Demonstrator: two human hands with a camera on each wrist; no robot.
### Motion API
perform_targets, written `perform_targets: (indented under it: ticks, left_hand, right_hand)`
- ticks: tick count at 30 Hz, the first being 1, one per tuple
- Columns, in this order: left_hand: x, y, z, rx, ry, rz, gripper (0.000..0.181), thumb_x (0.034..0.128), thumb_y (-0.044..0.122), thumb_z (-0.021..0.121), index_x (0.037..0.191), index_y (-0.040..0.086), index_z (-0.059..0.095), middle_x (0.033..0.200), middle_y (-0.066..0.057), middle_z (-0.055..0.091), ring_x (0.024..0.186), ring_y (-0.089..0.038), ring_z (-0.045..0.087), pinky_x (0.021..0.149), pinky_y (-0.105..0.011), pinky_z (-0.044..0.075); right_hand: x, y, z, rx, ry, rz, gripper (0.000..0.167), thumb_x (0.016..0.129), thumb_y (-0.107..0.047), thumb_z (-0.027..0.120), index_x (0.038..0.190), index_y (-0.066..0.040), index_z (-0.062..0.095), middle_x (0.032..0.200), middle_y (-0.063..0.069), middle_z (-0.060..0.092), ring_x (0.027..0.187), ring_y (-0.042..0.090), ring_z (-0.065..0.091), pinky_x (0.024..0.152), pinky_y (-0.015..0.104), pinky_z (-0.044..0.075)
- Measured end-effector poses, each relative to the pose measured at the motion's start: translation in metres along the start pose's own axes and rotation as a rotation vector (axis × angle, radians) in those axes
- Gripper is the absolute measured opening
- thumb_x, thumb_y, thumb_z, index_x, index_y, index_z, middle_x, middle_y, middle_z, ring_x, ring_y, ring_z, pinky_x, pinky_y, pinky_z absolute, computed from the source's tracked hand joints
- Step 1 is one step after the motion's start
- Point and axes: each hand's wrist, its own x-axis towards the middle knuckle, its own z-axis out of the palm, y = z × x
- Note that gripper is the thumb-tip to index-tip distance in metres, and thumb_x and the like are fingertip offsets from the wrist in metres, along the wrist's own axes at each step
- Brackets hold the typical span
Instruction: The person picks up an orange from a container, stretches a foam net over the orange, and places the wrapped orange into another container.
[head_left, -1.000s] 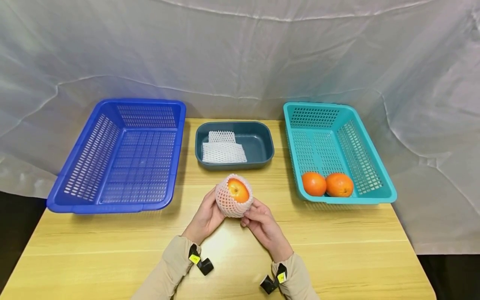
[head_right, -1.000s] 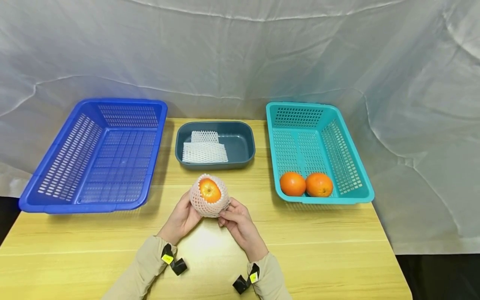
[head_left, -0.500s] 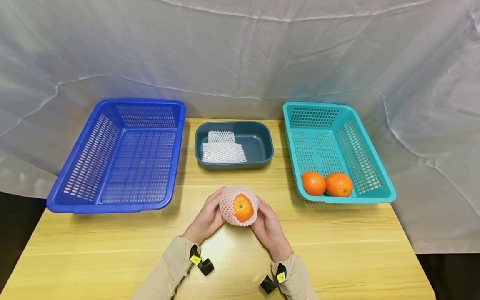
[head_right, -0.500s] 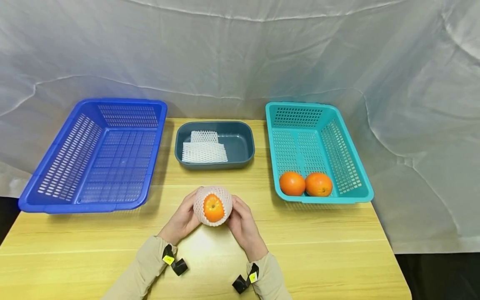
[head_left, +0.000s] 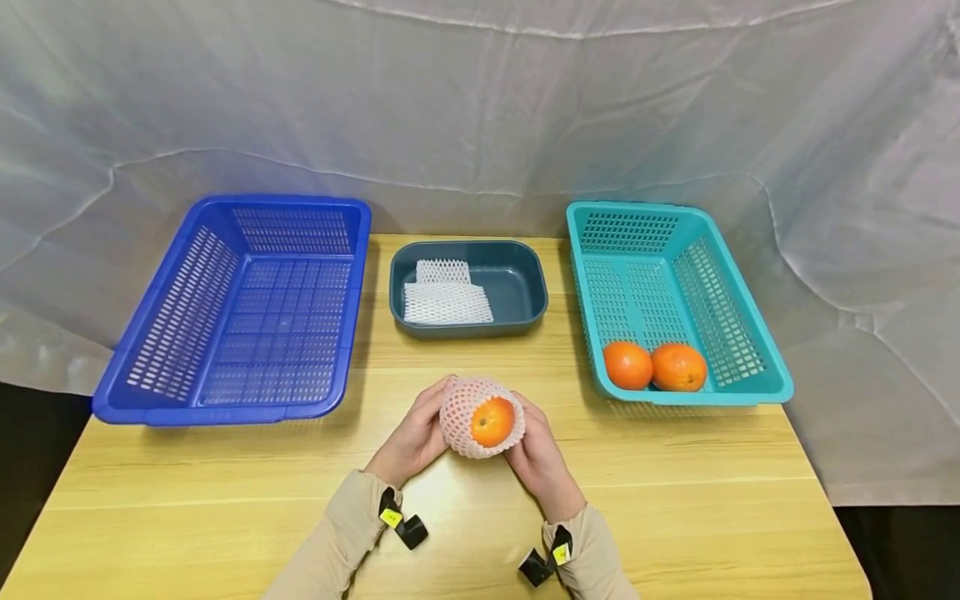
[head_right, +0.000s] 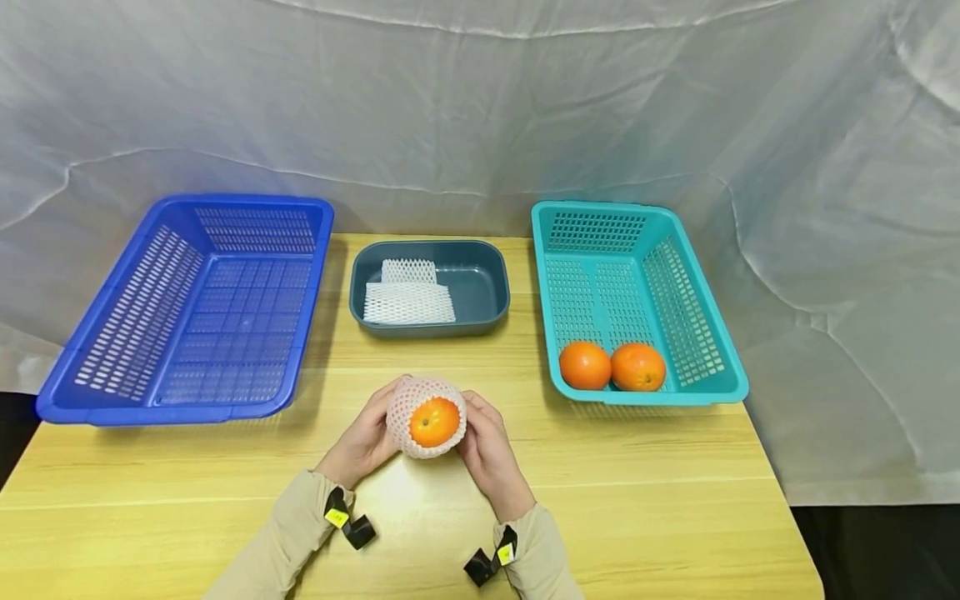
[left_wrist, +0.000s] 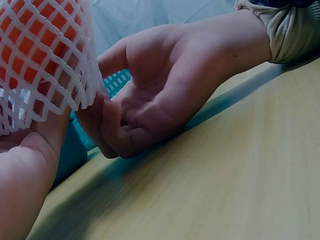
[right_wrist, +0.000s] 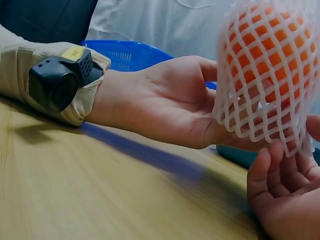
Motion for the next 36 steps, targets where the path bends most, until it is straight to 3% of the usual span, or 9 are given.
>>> perform_targets:
  ticks: [6,10,13,15,19,23,28,32,36]
  left_hand:
    - [-0.001,0.001,0.001,-0.020,0.000,0.022,0.032,0.1024,0.034,0.054,0.125,0.010,0.054,0.126,-0.005,0.055,0.122,-0.015,0.053,0.108,-0.033,0.041]
    - [0.000,0.000,0.001,-0.030,0.023,0.058,0.031,0.1052,0.031,0.048,0.126,0.008,0.051,0.128,-0.006,0.054,0.124,-0.016,0.052,0.110,-0.034,0.039]
    - [0.002,-0.001,0.001,-0.020,0.069,0.105,0.035,0.1073,0.027,0.043,0.133,0.004,0.044,0.135,-0.009,0.050,0.129,-0.018,0.049,0.112,-0.035,0.037]
    - [0.003,-0.002,0.002,0.004,0.110,0.133,0.040,0.1076,0.026,0.042,0.139,0.002,0.039,0.139,-0.011,0.047,0.132,-0.020,0.047,0.112,-0.037,0.036]
    - [0.005,-0.005,0.003,0.105,0.185,0.171,0.038,0.1066,0.024,0.046,0.137,0.000,0.044,0.135,-0.012,0.052,0.127,-0.021,0.050,0.109,-0.038,0.040]
    - [0.006,-0.009,0.003,0.251,0.238,0.212,0.024,0.1052,0.019,0.049,0.123,0.004,0.056,0.119,-0.008,0.060,0.113,-0.017,0.057,0.099,-0.032,0.048]
    - [0.005,-0.012,0.001,0.394,0.269,0.225,0.018,0.1042,0.016,0.051,0.116,0.006,0.060,0.110,-0.005,0.062,0.100,-0.015,0.061,0.084,-0.028,0.054]
    - [0.007,-0.012,0.001,0.419,0.271,0.237,0.012,0.1042,0.016,0.051,0.103,0.008,0.060,0.101,-0.002,0.062,0.092,-0.012,0.060,0.077,-0.025,0.053]
    - [0.008,-0.012,0.003,0.386,0.243,0.258,0.016,0.1043,0.015,0.051,0.089,0.009,0.053,0.089,0.001,0.060,0.084,-0.009,0.057,0.073,-0.022,0.049]
  right_hand:
    - [-0.002,0.003,0.003,-0.048,0.093,-0.017,0.023,0.104,-0.014,0.049,0.119,-0.011,0.066,0.118,0.003,0.064,0.108,0.011,0.058,0.096,0.027,0.050]
    - [-0.001,0.004,0.004,-0.139,0.110,-0.105,0.031,0.105,-0.021,0.050,0.132,-0.008,0.057,0.129,0.003,0.058,0.119,0.014,0.054,0.101,0.029,0.047]
    - [-0.001,0.005,0.003,-0.213,0.053,-0.219,0.049,0.106,-0.031,0.045,0.148,-0.007,0.040,0.144,0.006,0.048,0.131,0.016,0.046,0.106,0.031,0.042]
    - [-0.001,0.006,0.002,-0.229,-0.029,-0.289,0.062,0.106,-0.036,0.044,0.156,-0.005,0.024,0.154,0.010,0.036,0.139,0.018,0.039,0.112,0.032,0.036]
    - [-0.002,0.007,0.000,-0.250,-0.174,-0.365,0.088,0.099,-0.036,0.058,0.157,0.000,0.003,0.159,0.016,0.021,0.145,0.019,0.028,0.117,0.032,0.025]
    - [-0.004,0.009,0.003,-0.301,-0.150,-0.344,0.100,0.087,-0.025,0.076,0.155,0.001,0.008,0.151,0.012,0.033,0.138,0.017,0.038,0.114,0.030,0.031]
    - [-0.005,0.008,0.005,-0.328,-0.059,-0.281,0.094,0.081,-0.003,0.076,0.154,-0.004,0.017,0.143,0.016,0.040,0.128,0.023,0.049,0.105,0.034,0.044]
    - [-0.005,0.007,0.004,-0.244,-0.015,-0.245,0.081,0.081,0.008,0.067,0.149,-0.003,0.023,0.139,0.018,0.042,0.125,0.024,0.051,0.103,0.037,0.046]
    - [-0.005,0.005,0.003,-0.152,0.025,-0.213,0.070,0.079,0.011,0.062,0.139,-0.005,0.030,0.133,0.013,0.045,0.120,0.021,0.054,0.101,0.035,0.048]
